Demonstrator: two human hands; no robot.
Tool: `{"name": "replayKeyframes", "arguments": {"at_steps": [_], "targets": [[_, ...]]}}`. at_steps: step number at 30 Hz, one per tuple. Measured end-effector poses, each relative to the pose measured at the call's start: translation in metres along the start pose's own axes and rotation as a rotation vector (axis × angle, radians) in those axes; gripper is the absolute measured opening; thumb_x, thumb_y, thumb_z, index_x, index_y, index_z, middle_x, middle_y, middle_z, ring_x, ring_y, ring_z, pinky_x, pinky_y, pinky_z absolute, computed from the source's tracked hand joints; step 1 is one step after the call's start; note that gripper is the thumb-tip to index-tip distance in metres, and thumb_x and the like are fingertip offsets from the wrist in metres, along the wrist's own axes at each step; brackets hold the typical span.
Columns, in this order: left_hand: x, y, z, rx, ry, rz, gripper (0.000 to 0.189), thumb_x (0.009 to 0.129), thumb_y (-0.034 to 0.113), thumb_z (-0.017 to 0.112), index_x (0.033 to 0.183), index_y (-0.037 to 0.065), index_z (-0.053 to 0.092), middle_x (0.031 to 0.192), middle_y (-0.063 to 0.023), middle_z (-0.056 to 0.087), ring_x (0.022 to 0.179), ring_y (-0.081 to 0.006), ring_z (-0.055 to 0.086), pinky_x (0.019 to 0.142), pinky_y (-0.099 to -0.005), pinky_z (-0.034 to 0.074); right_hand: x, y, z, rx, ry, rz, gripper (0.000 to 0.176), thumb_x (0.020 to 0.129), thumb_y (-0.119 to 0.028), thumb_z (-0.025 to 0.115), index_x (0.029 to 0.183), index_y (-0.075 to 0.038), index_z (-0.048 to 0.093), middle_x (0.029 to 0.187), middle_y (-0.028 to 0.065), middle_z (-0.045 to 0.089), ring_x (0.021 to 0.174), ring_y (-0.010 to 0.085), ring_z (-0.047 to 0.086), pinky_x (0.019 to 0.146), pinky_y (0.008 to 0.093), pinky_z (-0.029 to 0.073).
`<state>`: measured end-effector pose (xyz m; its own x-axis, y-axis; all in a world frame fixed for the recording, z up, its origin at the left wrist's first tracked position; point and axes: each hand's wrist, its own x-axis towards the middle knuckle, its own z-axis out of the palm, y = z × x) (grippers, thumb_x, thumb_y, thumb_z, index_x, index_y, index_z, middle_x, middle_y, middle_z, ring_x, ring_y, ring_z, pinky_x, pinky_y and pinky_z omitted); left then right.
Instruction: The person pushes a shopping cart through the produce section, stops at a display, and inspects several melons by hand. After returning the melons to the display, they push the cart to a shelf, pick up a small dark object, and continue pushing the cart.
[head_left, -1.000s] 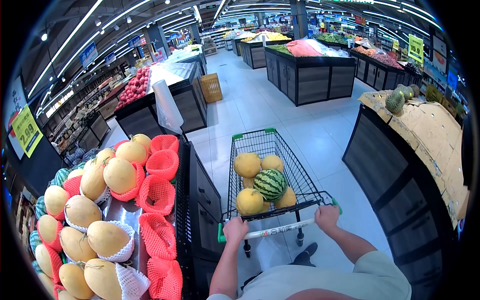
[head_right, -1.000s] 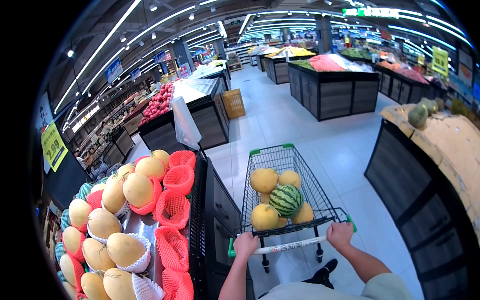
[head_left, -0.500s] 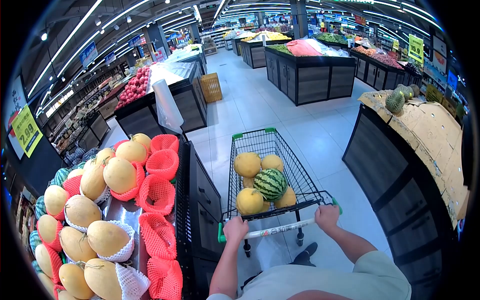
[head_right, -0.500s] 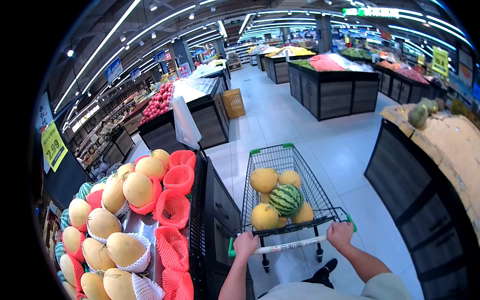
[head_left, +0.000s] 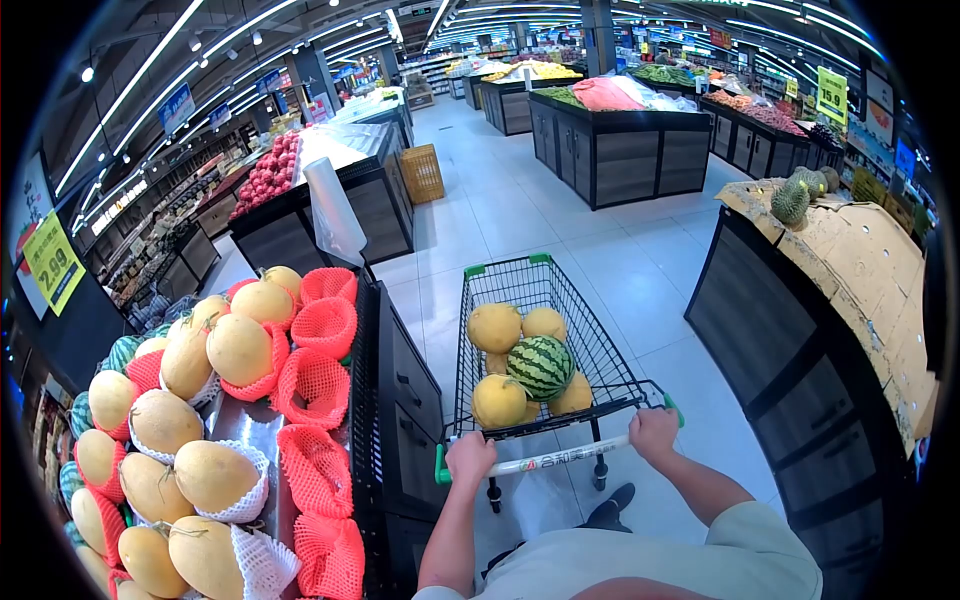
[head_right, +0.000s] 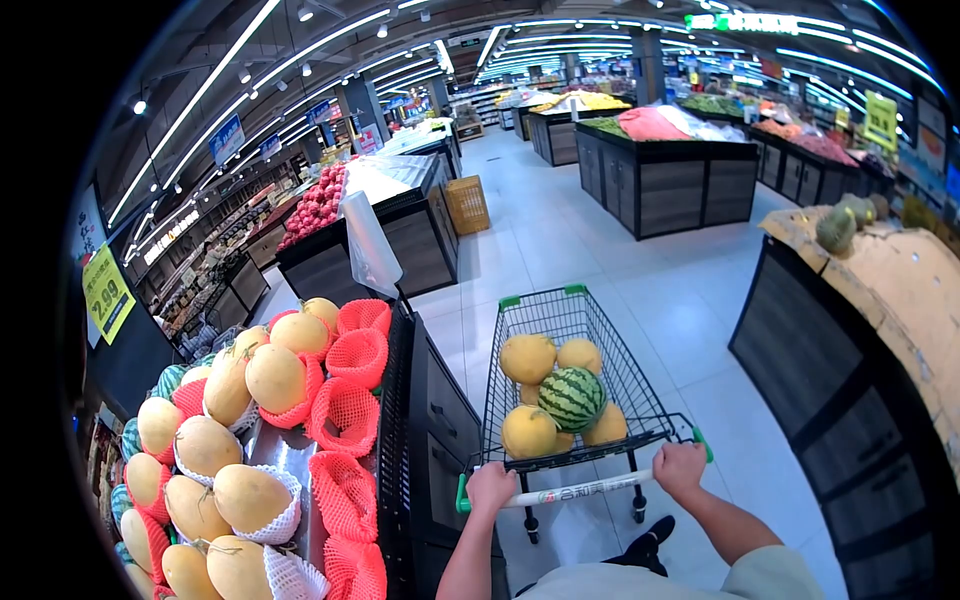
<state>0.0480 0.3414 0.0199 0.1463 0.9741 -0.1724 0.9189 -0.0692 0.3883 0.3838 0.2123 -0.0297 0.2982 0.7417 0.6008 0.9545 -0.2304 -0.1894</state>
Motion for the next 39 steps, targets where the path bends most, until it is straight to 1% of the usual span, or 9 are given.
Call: {"name": "replayKeyframes", "arguments": {"at_steps": [11, 14, 16, 18, 24, 29, 31, 33, 39], "targets": [[0.002, -0.004, 0.005, 0.006, 0.007, 0.007, 0.032, 0.086, 0.037, 0.062, 0.094, 0.007, 0.071, 0.093, -0.0168, 0.071, 0.094, -0.0354, 0.068, 0.083, -0.047, 0.052, 0.001, 0.0, -0.002, 0.01, -0.003, -0.018, 0.021, 0.074, -0.019, 0.061, 0.055, -0.012, 0.056, 0.055, 0.0076, 0.056, 0.058, 0.0289, 0.056, 0.065, 0.045, 0.038], [0.002, -0.004, 0.007, 0.006, 0.003, 0.011, 0.031, 0.086, 0.036, 0.062, 0.094, 0.007, 0.071, 0.094, -0.017, 0.071, 0.094, -0.0356, 0.068, 0.082, -0.0472, 0.052, 0.001, 0.0, -0.003, 0.012, 0.019, -0.037, 0.021, 0.074, -0.018, 0.061, 0.055, -0.012, 0.055, 0.055, 0.0075, 0.055, 0.058, 0.0288, 0.056, 0.064, 0.0447, 0.038], [0.004, -0.007, 0.012, 0.006, 0.054, 0.048, 0.03, 0.084, 0.036, 0.064, 0.088, 0.007, 0.071, 0.091, -0.0155, 0.071, 0.092, -0.0358, 0.067, 0.08, -0.0469, 0.053, 0.0, 0.001, -0.003, 0.008, -0.003, -0.034, 0.021, 0.074, -0.018, 0.061, 0.055, -0.012, 0.055, 0.055, 0.0077, 0.055, 0.057, 0.0288, 0.055, 0.064, 0.0446, 0.038], [-0.001, -0.001, 0.002, 0.01, 0.028, 0.047, 0.03, 0.086, 0.035, 0.063, 0.092, 0.006, 0.07, 0.092, -0.017, 0.071, 0.092, -0.0367, 0.067, 0.08, -0.0481, 0.052, 0.001, 0.0, -0.005, 0.005, -0.036, -0.028, 0.021, 0.074, -0.018, 0.061, 0.055, -0.012, 0.055, 0.055, 0.0079, 0.055, 0.057, 0.0289, 0.055, 0.063, 0.0445, 0.038], [0.001, -0.003, 0.008, -0.011, 0.047, 0.035, 0.028, 0.085, 0.034, 0.065, 0.087, 0.006, 0.07, 0.087, -0.0173, 0.07, 0.089, -0.037, 0.067, 0.079, -0.0484, 0.052, 0.002, 0.001, -0.006, 0.013, -0.079, -0.012, 0.02, 0.075, -0.017, 0.061, 0.057, -0.011, 0.055, 0.056, 0.0088, 0.054, 0.058, 0.0302, 0.055, 0.063, 0.0447, 0.038], [0.001, -0.001, 0.005, -0.051, 0.017, 0.007, 0.024, 0.085, 0.031, 0.064, 0.087, 0.008, 0.069, 0.086, -0.0166, 0.07, 0.087, -0.0353, 0.068, 0.077, -0.048, 0.052, 0.0, 0.008, -0.002, -0.017, -0.123, -0.032, 0.019, 0.079, -0.019, 0.058, 0.063, -0.011, 0.056, 0.06, 0.009, 0.055, 0.061, 0.0303, 0.055, 0.067, 0.0453, 0.039], [0.003, -0.003, 0.01, -0.059, 0.006, -0.021, 0.027, 0.085, 0.034, 0.065, 0.086, 0.006, 0.069, 0.086, -0.0157, 0.07, 0.087, -0.0363, 0.067, 0.077, -0.0477, 0.052, 0.0, 0.004, -0.002, -0.035, -0.139, -0.052, 0.019, 0.08, -0.019, 0.058, 0.063, -0.011, 0.055, 0.06, 0.0089, 0.055, 0.061, 0.0302, 0.055, 0.068, 0.0453, 0.04], [0.007, -0.008, 0.01, -0.059, 0.012, -0.017, 0.028, 0.085, 0.034, 0.065, 0.087, 0.006, 0.069, 0.086, -0.0158, 0.07, 0.087, -0.0363, 0.067, 0.077, -0.0475, 0.052, 0.003, 0.003, -0.006, -0.044, -0.197, 0.024, 0.023, 0.085, -0.022, 0.053, 0.066, -0.008, 0.056, 0.064, 0.0089, 0.058, 0.065, 0.0311, 0.057, 0.073, 0.0435, 0.041], [0.008, -0.001, 0.007, -0.053, -0.021, -0.03, 0.028, 0.086, 0.034, 0.064, 0.084, 0.007, 0.068, 0.084, -0.0158, 0.07, 0.086, -0.0357, 0.068, 0.077, -0.0473, 0.052, 0.005, 0.005, -0.006, -0.07, -0.182, -0.031, 0.023, 0.085, -0.02, 0.053, 0.065, -0.008, 0.055, 0.064, 0.0087, 0.057, 0.064, 0.0312, 0.056, 0.073, 0.0426, 0.041]]}}
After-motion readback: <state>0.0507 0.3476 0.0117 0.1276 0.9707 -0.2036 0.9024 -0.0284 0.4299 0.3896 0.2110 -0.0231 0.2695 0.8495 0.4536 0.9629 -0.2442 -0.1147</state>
